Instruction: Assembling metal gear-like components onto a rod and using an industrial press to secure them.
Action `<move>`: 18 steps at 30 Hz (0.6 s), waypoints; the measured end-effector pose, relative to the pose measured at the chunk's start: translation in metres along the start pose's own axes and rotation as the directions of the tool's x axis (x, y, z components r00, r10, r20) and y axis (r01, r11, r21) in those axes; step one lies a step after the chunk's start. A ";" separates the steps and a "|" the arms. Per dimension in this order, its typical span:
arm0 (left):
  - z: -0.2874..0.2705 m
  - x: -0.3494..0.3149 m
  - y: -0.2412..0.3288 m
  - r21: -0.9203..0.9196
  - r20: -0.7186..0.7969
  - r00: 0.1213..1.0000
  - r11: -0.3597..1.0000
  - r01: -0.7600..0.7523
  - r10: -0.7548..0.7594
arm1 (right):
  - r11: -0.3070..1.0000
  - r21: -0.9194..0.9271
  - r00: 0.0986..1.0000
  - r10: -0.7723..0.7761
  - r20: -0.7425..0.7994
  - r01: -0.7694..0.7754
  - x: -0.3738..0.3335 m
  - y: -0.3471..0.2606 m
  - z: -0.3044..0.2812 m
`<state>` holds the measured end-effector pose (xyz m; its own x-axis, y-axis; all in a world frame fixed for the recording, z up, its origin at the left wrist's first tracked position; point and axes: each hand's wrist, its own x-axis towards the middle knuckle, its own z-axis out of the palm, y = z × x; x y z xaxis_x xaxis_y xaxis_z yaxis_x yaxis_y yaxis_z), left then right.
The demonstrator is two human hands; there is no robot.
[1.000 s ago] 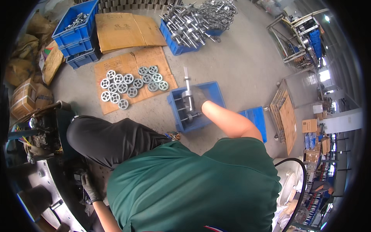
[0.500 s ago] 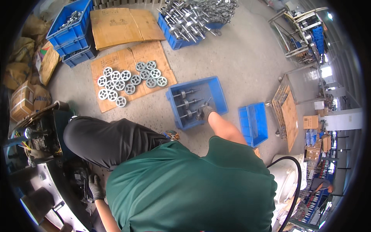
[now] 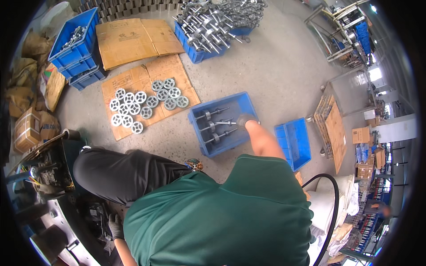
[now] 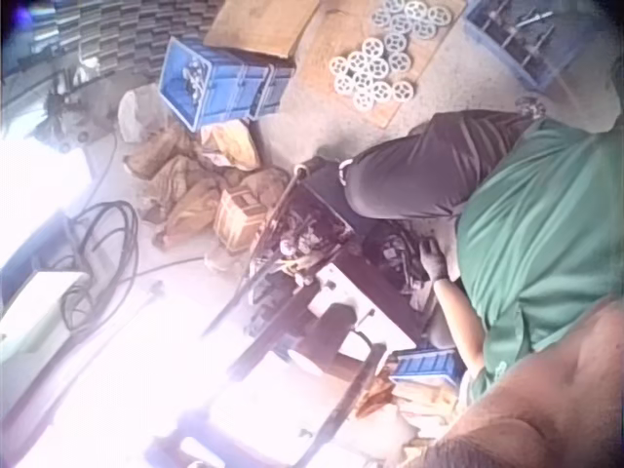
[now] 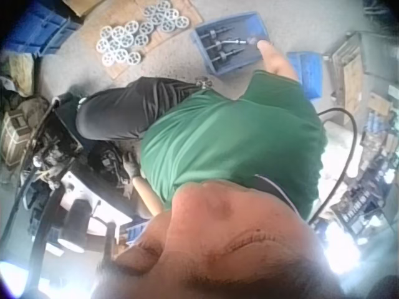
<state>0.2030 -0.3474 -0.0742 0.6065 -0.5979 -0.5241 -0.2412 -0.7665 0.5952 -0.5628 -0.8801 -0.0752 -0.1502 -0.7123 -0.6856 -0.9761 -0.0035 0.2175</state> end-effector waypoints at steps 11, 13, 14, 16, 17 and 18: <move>-0.003 -0.021 0.029 0.158 0.039 0.997 0.985 -0.067 0.062 | 0.993 0.061 0.994 -0.106 -0.001 0.106 0.003 0.017 -0.019; -0.005 -0.027 0.028 0.152 0.003 0.998 0.987 -0.059 0.059 | 0.993 0.023 0.993 -0.113 -0.041 0.114 0.005 0.014 -0.025; -0.003 -0.028 0.026 0.127 -0.030 0.998 0.991 -0.051 0.055 | 0.993 -0.025 0.989 -0.115 -0.090 0.113 0.009 0.015 -0.031; 0.000 -0.029 0.021 0.114 -0.033 0.999 0.993 -0.025 0.029 | 0.999 0.021 0.977 -0.034 -0.212 0.040 0.018 0.019 -0.041; 0.000 -0.028 0.018 0.088 -0.037 0.999 0.996 0.013 -0.010 | 0.996 0.077 0.945 0.059 -0.322 -0.035 0.021 0.022 -0.043; 0.002 -0.026 0.015 0.098 -0.041 0.999 0.995 -0.010 0.014 | 0.996 0.076 0.943 0.058 -0.328 -0.035 0.026 0.027 -0.049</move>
<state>0.1818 -0.3443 -0.0530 0.6333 -0.5988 -0.4903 -0.3203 -0.7795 0.5384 -0.5853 -0.9330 -0.0529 -0.1468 -0.9022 -0.4056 -0.9793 0.0748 0.1880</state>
